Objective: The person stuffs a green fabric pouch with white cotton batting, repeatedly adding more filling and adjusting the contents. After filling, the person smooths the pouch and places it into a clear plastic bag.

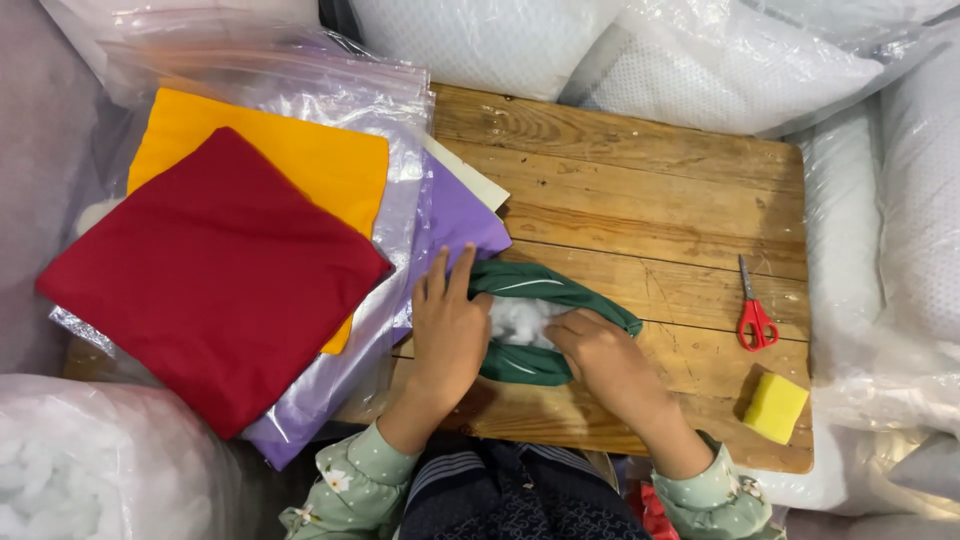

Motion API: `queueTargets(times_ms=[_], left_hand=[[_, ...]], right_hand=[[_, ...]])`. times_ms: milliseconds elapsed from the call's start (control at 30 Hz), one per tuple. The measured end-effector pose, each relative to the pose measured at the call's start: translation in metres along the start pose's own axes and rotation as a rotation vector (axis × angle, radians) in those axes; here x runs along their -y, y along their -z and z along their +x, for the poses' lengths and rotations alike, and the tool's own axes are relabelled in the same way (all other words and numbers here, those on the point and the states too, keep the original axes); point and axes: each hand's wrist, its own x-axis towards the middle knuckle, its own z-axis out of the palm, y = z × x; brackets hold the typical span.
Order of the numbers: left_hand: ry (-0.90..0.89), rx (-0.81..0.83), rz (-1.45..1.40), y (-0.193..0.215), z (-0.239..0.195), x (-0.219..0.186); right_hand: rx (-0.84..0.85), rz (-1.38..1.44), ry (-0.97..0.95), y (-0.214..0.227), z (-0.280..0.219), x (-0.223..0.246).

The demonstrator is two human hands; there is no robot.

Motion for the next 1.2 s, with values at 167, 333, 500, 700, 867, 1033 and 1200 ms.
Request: queueTargets(times_ms=[167,333,500,700,867,1033,1200], left_hand=[[-0.138,0.043,-0.319,0.047,0.012,-0.008],[-0.182,-0.142,-0.391,0.050,0.000,0.002],[-0.194,-0.354,-0.423,0.065,-0.023,0.011],[-0.158,-0.375,-0.293,0.167,-0.050,0.017],[0.162,-0.482,0.215,0.251,-0.099,0.018],[0.568,-0.541,0.528,0.277,-0.154,0.034],[0.702,-0.436,0.270,0.236,-0.192,0.053]], right_hand=[[-0.279,0.125,-0.006,0.020,0.006,0.015],[-0.190,-0.041,0.031,0.014,0.010,0.003],[-0.258,0.240,0.093,0.025,0.033,0.020],[-0.075,0.318,0.508,0.055,0.106,0.110],[-0.014,0.536,0.689,0.047,0.166,0.176],[0.080,0.702,0.821,-0.006,0.216,0.250],[0.640,0.350,0.798,-0.116,0.244,0.278]])
